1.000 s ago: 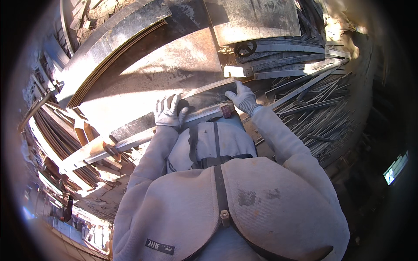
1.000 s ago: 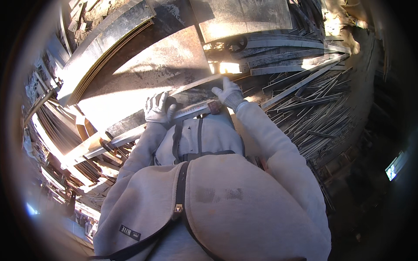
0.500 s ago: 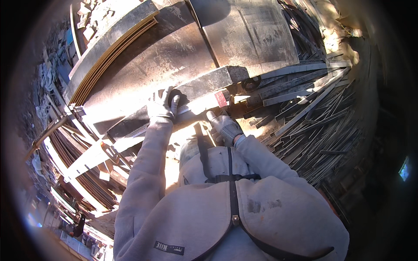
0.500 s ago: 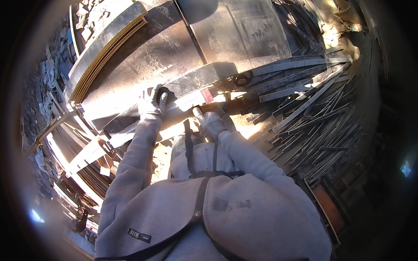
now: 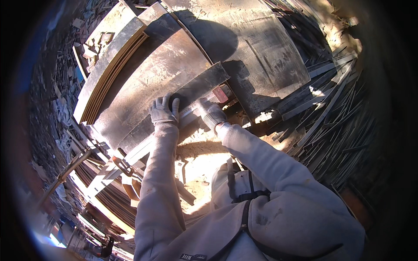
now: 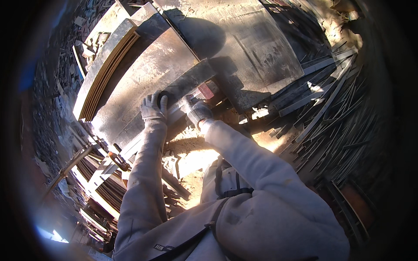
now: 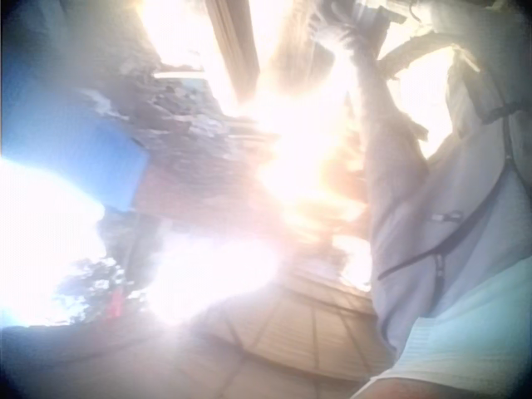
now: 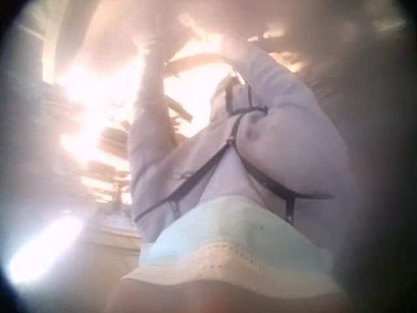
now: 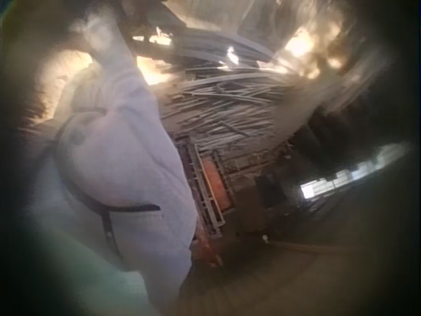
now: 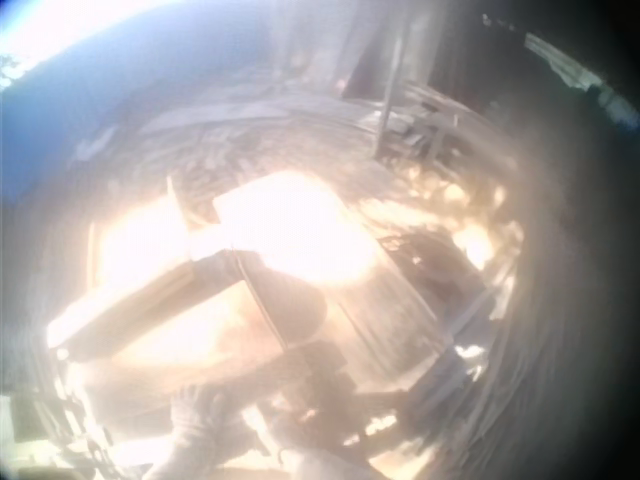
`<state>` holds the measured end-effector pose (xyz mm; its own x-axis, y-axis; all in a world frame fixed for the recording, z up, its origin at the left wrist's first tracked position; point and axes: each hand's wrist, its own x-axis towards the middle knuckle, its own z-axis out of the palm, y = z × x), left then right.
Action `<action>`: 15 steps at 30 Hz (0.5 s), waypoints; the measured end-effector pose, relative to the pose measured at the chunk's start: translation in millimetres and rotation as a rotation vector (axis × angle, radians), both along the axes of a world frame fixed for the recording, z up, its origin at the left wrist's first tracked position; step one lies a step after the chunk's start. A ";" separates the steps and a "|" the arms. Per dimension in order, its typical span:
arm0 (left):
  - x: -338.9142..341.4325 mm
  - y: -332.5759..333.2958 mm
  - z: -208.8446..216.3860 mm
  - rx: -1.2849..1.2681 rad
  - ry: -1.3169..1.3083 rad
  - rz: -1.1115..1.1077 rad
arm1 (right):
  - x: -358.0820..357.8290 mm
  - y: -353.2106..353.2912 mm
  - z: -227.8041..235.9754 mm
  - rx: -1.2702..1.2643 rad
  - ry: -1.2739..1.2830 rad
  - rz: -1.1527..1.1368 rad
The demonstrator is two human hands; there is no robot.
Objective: The person uses a tape measure to measure the length of several metal sheets on a workbench. They repeatedly position the tape measure, read the measurement, and move to the next sheet. The person handles the sheets and tape measure with gloved hands throughout the clip.
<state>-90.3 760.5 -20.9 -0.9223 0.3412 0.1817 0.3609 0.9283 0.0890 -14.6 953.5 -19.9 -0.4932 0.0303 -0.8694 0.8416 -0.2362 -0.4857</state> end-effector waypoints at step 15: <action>-14.9 -3.4 -4.9 0.033 0.043 -0.056 | -16.6 -1.1 15.2 0.138 -0.089 0.097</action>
<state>-105.2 757.1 -25.8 -0.8931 0.3852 0.2325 0.4164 0.9033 0.1030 -31.2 952.4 -4.7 -0.4211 0.1082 -0.9005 0.8982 -0.0885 -0.4306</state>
